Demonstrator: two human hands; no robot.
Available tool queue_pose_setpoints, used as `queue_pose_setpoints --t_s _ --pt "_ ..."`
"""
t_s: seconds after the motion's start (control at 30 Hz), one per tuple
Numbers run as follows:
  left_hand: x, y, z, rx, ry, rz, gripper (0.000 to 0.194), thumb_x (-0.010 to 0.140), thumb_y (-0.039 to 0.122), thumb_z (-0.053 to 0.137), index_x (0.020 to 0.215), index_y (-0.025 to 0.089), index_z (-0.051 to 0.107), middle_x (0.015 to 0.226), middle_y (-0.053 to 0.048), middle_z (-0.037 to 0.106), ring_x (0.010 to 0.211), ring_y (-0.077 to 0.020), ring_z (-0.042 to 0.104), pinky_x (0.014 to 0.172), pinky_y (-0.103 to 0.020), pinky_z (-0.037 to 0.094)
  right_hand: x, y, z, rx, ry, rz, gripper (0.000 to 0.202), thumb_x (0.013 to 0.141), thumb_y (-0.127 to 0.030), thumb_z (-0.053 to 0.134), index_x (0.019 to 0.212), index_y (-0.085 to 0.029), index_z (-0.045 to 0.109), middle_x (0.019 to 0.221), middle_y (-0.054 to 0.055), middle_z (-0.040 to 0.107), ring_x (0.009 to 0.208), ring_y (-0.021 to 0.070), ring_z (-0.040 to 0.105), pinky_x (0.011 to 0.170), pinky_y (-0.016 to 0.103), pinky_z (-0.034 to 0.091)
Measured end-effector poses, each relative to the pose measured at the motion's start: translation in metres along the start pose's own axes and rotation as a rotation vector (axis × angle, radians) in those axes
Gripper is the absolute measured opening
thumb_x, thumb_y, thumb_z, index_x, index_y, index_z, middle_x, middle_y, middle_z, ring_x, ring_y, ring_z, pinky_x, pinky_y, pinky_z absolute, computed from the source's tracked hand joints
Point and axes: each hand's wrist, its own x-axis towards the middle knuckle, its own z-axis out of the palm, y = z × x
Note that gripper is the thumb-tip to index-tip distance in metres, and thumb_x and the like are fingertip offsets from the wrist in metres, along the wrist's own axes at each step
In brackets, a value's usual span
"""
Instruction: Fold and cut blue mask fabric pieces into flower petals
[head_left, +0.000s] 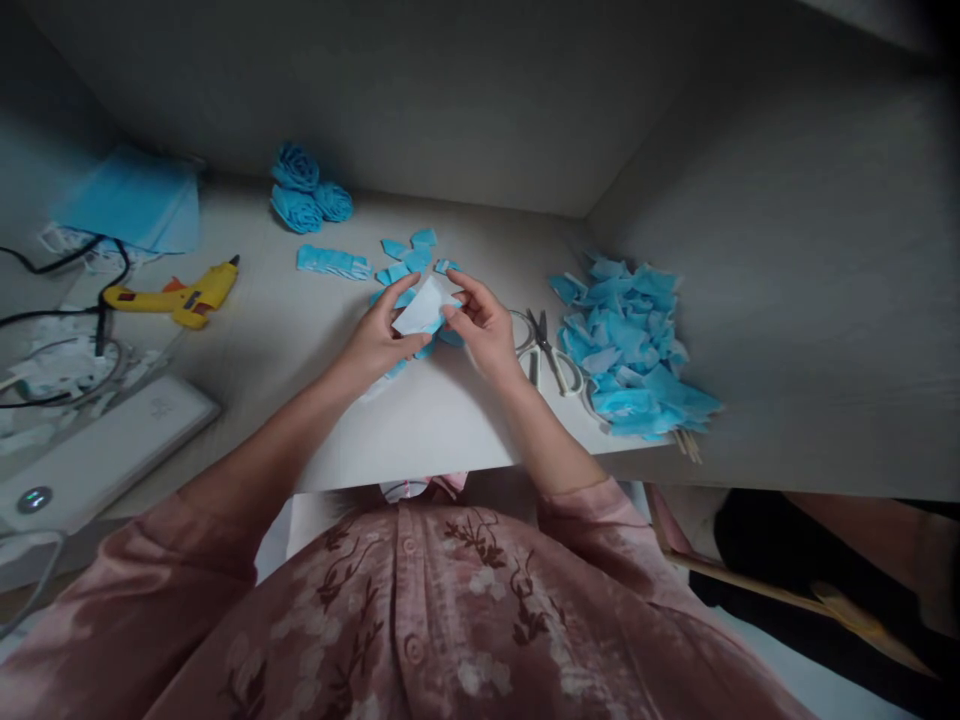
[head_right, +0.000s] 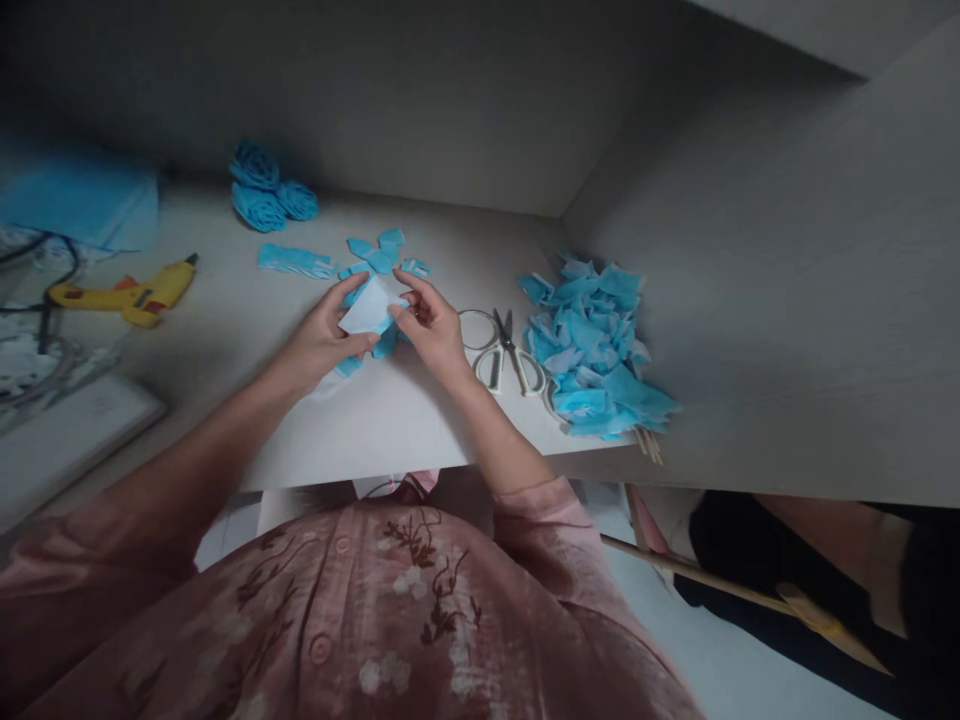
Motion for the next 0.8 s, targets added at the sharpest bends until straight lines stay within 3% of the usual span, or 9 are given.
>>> queue_pose_setpoints --t_s 0.17,0.3,0.4,0.57,0.7,0.8 --pt "0.002 0.008 -0.002 -0.111 0.141 -0.029 0.075 0.074 0.014 0.078 0.146 0.021 0.058 0.068 0.004 0.060 0.056 -0.0124 0.053 0.058 -0.026 0.042 0.002 0.000 -0.002 0.062 0.002 0.067 0.078 0.082 -0.074 0.073 0.145 -0.031 0.060 0.104 0.005 0.068 0.088 0.0205 0.063 0.087 0.041 0.064" --pt "0.004 0.011 -0.006 -0.107 0.233 0.039 0.071 0.077 0.015 0.078 0.144 0.025 0.059 0.077 0.002 0.065 0.062 -0.0130 0.058 0.062 -0.026 0.045 0.002 0.000 0.000 0.122 -0.021 0.121 0.078 0.074 -0.074 0.081 0.137 -0.031 0.066 0.092 0.002 0.065 0.085 0.0203 0.063 0.085 0.041 0.065" --pt "0.004 0.010 -0.007 -0.136 0.280 0.089 0.072 0.079 0.025 0.084 0.146 0.029 0.057 0.089 0.000 0.070 0.072 -0.0145 0.063 0.067 -0.027 0.047 0.000 -0.002 0.002 0.132 -0.075 0.146 0.070 0.075 -0.069 0.084 0.130 -0.029 0.069 0.089 0.001 0.064 0.083 0.0192 0.063 0.082 0.040 0.066" --pt "0.004 0.007 -0.001 -0.320 0.186 0.012 0.074 0.076 0.046 0.092 0.140 0.026 0.060 0.098 -0.002 0.070 0.079 -0.0151 0.066 0.067 -0.027 0.048 -0.001 -0.002 0.005 0.142 -0.006 0.087 0.072 0.077 -0.071 0.081 0.133 -0.029 0.066 0.101 0.005 0.068 0.090 0.0209 0.065 0.079 0.040 0.067" --pt "0.001 0.007 0.005 -0.375 0.016 -0.116 0.053 0.069 0.048 0.096 0.105 0.016 0.072 0.089 -0.003 0.069 0.074 -0.0134 0.064 0.060 -0.026 0.049 0.000 0.000 0.004 0.120 -0.007 0.070 0.071 0.078 -0.073 0.079 0.131 -0.029 0.066 0.099 0.005 0.066 0.091 0.0207 0.063 0.080 0.039 0.066" --pt "-0.001 0.009 0.006 -0.339 0.012 -0.152 0.040 0.070 0.044 0.095 0.082 0.014 0.072 0.080 -0.004 0.068 0.071 -0.0133 0.063 0.058 -0.026 0.048 -0.002 -0.001 0.006 0.104 -0.043 0.082 0.070 0.078 -0.072 0.079 0.132 -0.029 0.066 0.095 0.003 0.065 0.088 0.0197 0.062 0.082 0.038 0.065"
